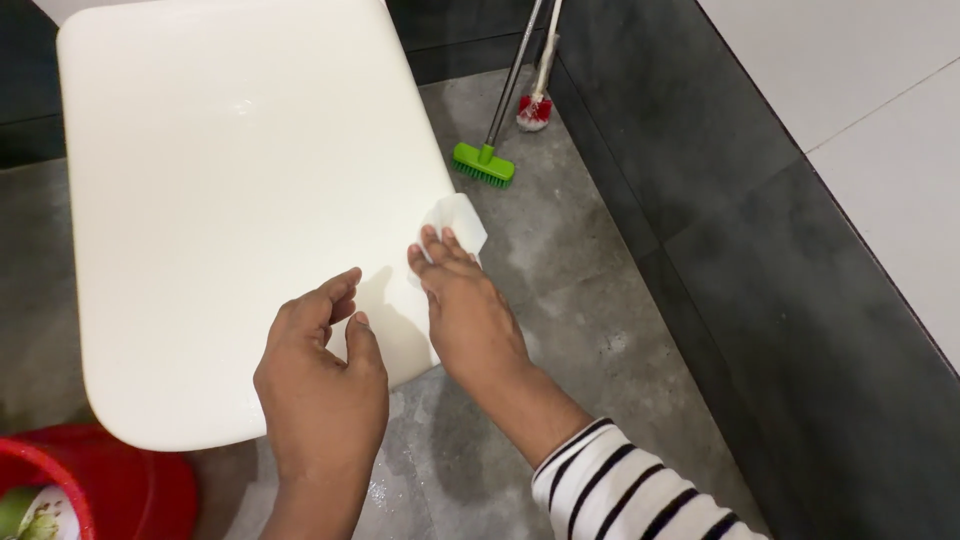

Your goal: The person wipes the toilet tank, seat, lid, and rim using a white cloth. They rinse the cloth in a red bucket and continue wiping the exterior surfaces of the toilet.

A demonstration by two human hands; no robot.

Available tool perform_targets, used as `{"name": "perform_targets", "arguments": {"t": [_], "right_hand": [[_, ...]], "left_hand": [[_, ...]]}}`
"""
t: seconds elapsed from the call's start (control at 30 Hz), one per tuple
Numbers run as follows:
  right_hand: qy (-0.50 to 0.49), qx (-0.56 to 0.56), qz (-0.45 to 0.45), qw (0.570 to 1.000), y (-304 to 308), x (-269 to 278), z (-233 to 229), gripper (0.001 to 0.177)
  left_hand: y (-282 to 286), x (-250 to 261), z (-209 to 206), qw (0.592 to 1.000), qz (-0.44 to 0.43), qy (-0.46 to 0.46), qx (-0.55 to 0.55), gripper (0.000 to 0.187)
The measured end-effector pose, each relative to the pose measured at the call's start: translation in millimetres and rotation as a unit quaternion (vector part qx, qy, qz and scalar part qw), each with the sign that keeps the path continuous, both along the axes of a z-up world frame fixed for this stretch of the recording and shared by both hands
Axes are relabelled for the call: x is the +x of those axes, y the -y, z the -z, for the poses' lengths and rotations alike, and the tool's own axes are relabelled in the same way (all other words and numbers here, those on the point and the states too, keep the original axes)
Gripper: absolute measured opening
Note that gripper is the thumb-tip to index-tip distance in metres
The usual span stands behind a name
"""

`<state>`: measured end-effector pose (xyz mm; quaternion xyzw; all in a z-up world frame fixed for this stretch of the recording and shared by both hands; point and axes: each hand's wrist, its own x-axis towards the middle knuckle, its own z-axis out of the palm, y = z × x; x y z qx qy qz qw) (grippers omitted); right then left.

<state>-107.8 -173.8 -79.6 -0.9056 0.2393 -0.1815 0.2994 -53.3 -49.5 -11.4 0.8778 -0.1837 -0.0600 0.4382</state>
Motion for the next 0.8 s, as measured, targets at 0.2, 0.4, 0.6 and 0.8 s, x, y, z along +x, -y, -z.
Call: {"name": "perform_targets", "arguments": {"t": [0.2,0.4,0.6,0.8], "right_hand": [[-0.017,0.010,-0.048,0.999,-30.5,-53.9,-9.1,0.041],[0.036,0.016,0.006,0.999,-8.7,-24.2,-1.4,0.032],[0.043,-0.078,-0.094,0.992,-25.0,2.6,0.8,0.037],[0.038,0.005,-0.147,0.988,-50.7,-45.8,-12.4,0.041]], "left_hand": [[-14.3,-5.3,-10.9,0.992,-0.040,-0.103,0.054,0.041],[-30.2,-4.6,-8.9,0.996,-0.019,-0.058,0.063,0.035],[-35.9,4.5,-3.7,0.997,-0.030,-0.061,0.023,0.035],[-42.8,10.7,-10.8,0.999,-0.028,-0.041,0.010,0.033]]}}
